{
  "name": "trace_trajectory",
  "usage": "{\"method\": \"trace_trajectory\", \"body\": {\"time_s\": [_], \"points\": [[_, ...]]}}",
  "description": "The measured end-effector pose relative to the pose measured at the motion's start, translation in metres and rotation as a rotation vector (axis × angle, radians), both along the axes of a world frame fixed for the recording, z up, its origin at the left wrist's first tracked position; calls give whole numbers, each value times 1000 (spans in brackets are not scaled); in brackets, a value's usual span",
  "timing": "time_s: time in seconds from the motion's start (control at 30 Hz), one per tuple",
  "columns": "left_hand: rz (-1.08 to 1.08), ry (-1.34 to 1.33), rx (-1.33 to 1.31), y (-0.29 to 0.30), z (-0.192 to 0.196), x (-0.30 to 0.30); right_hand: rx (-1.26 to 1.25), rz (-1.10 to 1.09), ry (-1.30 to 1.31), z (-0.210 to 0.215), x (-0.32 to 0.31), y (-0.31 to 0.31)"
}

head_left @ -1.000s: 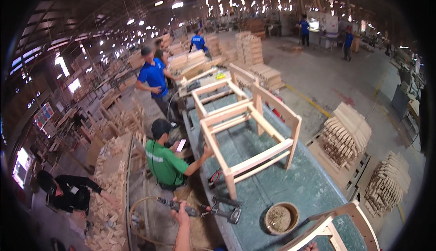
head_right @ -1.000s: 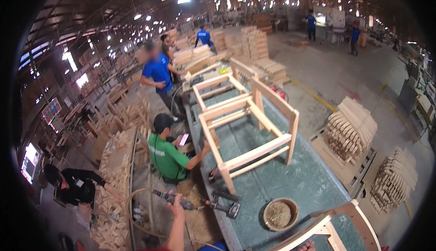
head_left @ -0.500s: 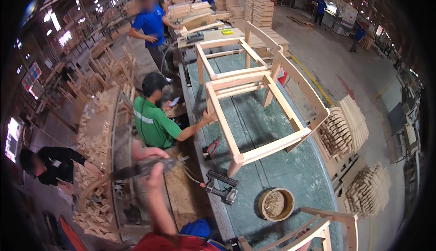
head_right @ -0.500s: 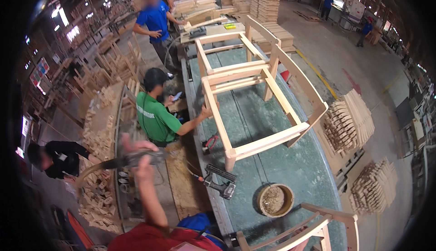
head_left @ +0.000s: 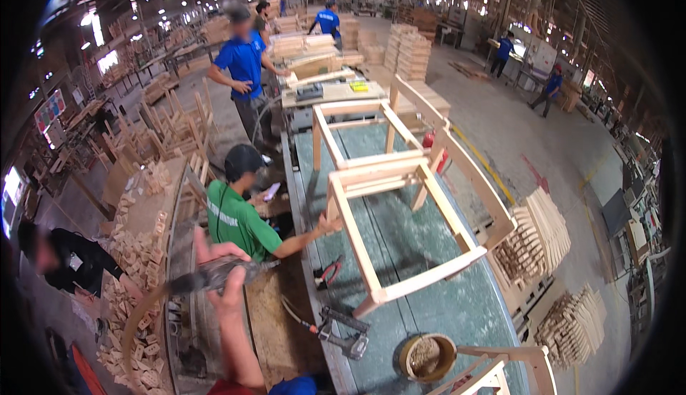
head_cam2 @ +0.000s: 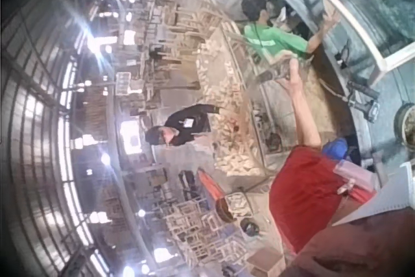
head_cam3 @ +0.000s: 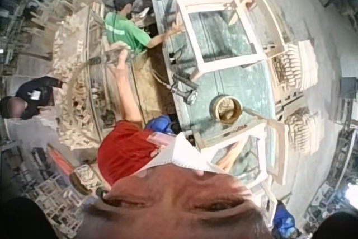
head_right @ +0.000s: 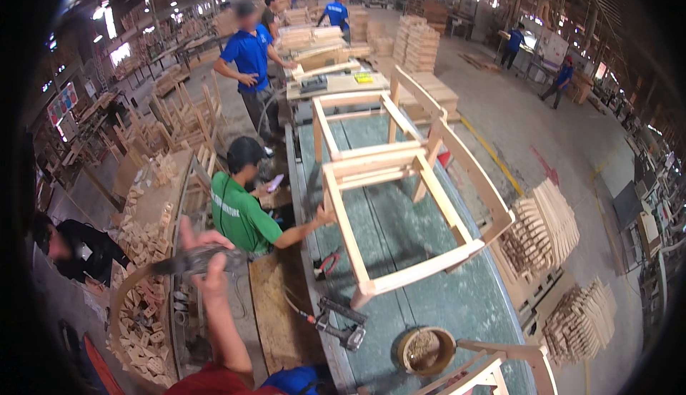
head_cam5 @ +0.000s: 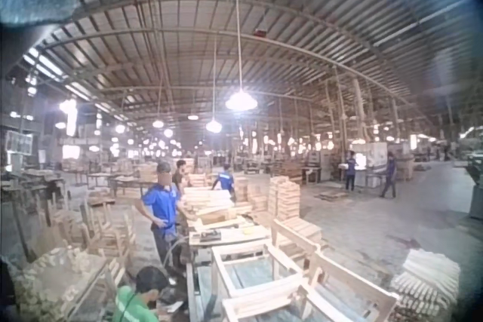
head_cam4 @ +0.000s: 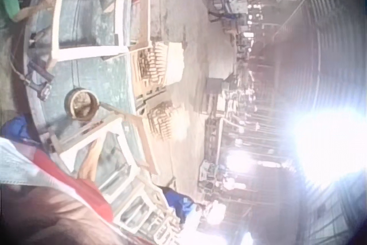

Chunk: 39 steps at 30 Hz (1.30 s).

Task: The person uses a pneumatic drill to drive screws into wooden chair frames on an assembly line. They repeatedly pick up screws, align the drill, and fasten joints on multiple chair frames while other workers perform similar tasks nearby.

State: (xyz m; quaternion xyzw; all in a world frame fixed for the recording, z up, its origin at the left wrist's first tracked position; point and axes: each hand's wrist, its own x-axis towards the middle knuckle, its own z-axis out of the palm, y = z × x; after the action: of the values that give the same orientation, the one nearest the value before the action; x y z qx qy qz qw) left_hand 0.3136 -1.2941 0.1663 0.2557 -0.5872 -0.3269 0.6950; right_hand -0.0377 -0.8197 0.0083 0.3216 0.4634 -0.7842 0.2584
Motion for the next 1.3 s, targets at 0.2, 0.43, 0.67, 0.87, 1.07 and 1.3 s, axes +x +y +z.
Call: {"method": "trace_trajectory", "body": {"time_s": [0.2, 0.43, 0.67, 0.87, 1.07, 1.3], "points": [[80, -83, 388, -15, -106, 20, 2, 37, 9, -7, -3, -12], [24, -137, 347, -6, -131, 29, -25, 48, 23, -1, 4, -17], [-61, -141, 327, 16, -119, 45, -57, 56, 52, 8, 14, -14], [-113, -136, 253, 46, -116, 51, -350, -17, 232, 27, 28, 27], [-260, -135, 248, 114, -109, 49, -598, -41, 381, 66, 69, 58], [-503, 2, 239, 227, -104, 37, -656, 189, 307, 80, 115, 117]]}}
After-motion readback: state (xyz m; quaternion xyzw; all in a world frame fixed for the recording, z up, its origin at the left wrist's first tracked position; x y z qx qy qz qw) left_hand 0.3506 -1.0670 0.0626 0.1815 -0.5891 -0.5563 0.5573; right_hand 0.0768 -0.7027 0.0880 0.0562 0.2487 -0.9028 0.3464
